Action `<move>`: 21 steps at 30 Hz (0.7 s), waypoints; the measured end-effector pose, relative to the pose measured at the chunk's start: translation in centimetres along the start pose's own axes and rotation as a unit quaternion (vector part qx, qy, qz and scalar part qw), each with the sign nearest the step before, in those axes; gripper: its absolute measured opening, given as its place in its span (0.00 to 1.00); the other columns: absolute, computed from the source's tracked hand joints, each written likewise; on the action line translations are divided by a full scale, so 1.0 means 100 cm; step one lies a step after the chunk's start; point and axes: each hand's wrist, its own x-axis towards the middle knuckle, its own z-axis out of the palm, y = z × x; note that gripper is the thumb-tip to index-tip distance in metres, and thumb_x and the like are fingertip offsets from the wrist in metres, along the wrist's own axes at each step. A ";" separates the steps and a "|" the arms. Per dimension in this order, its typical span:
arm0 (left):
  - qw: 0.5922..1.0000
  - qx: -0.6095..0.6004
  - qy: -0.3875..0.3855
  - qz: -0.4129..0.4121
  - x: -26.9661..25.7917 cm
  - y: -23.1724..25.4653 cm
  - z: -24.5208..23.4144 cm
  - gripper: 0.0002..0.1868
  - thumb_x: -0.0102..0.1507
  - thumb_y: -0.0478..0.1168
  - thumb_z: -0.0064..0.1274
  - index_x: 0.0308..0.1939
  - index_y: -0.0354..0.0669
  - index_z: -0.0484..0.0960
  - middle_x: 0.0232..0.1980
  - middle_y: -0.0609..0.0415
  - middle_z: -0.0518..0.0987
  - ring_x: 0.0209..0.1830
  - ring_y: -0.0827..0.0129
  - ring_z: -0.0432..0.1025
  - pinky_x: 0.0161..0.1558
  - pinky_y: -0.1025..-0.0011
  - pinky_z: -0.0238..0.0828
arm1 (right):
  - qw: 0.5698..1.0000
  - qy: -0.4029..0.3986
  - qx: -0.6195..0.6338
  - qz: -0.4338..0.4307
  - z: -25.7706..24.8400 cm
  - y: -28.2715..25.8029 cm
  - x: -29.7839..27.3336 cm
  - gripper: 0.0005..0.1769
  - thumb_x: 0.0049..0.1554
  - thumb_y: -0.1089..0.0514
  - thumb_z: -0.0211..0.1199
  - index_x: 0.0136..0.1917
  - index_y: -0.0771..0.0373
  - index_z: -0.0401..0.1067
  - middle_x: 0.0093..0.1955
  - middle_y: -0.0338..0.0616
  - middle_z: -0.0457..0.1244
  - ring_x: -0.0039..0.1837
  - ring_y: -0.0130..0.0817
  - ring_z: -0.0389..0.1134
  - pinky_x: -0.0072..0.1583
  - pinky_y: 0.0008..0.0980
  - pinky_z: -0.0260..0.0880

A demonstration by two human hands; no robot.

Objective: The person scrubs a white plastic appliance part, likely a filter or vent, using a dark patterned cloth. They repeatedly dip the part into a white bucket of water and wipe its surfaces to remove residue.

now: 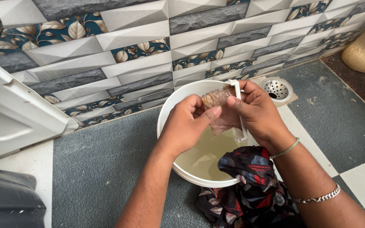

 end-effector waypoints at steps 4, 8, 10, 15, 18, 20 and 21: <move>0.997 -0.028 0.058 -0.043 0.003 -0.007 0.000 0.11 0.66 0.41 0.56 0.39 0.36 0.77 0.32 0.54 0.81 0.28 0.78 0.74 0.32 0.76 0.73 | 0.999 0.005 -0.033 -0.040 -0.006 0.009 0.005 0.19 0.60 0.59 0.66 0.62 0.66 0.67 0.51 0.46 0.70 0.50 0.28 0.72 0.53 0.28 0.74; 0.991 -0.108 0.077 -0.027 0.002 -0.006 0.001 0.10 0.64 0.41 0.55 0.42 0.38 0.75 0.32 0.55 0.82 0.28 0.76 0.76 0.32 0.76 0.76 | 0.997 -0.022 -0.021 -0.068 -0.010 0.014 0.006 0.19 0.60 0.59 0.67 0.61 0.66 0.67 0.52 0.45 0.71 0.53 0.27 0.72 0.56 0.26 0.73; 0.990 -0.119 0.062 -0.045 0.003 -0.004 0.000 0.12 0.63 0.41 0.58 0.43 0.39 0.74 0.32 0.56 0.81 0.27 0.74 0.76 0.31 0.75 0.75 | 0.998 -0.001 -0.001 -0.068 -0.011 0.014 0.006 0.19 0.61 0.58 0.67 0.62 0.66 0.67 0.52 0.44 0.69 0.52 0.27 0.71 0.55 0.27 0.73; 0.991 0.076 -0.047 -0.099 -0.002 0.005 0.002 0.15 0.57 0.44 0.67 0.35 0.38 0.80 0.31 0.55 0.83 0.29 0.76 0.76 0.31 0.77 0.73 | 0.996 0.023 0.060 -0.063 -0.011 0.009 0.006 0.20 0.60 0.56 0.65 0.62 0.65 0.66 0.53 0.43 0.70 0.52 0.28 0.72 0.56 0.29 0.75; 0.986 0.092 -0.040 -0.133 -0.002 0.007 0.001 0.13 0.59 0.43 0.66 0.31 0.36 0.80 0.28 0.53 0.83 0.26 0.75 0.75 0.29 0.75 0.71 | 0.994 0.042 0.064 -0.078 -0.011 0.009 0.005 0.19 0.62 0.56 0.65 0.63 0.64 0.65 0.53 0.41 0.69 0.53 0.26 0.71 0.56 0.27 0.74; 0.987 0.045 -0.032 -0.151 -0.001 0.005 0.002 0.12 0.59 0.40 0.65 0.32 0.36 0.79 0.28 0.55 0.83 0.25 0.77 0.75 0.29 0.76 0.74 | 0.991 0.082 0.067 -0.078 -0.011 0.009 0.006 0.19 0.62 0.55 0.65 0.62 0.62 0.64 0.49 0.38 0.67 0.49 0.25 0.70 0.52 0.28 0.75; 0.987 0.021 -0.029 -0.159 0.000 0.004 0.002 0.11 0.59 0.39 0.65 0.32 0.36 0.79 0.28 0.55 0.83 0.25 0.78 0.75 0.30 0.77 0.75 | 0.990 0.095 0.059 -0.082 -0.012 0.010 0.006 0.18 0.62 0.55 0.65 0.62 0.61 0.64 0.48 0.38 0.67 0.48 0.24 0.69 0.51 0.27 0.74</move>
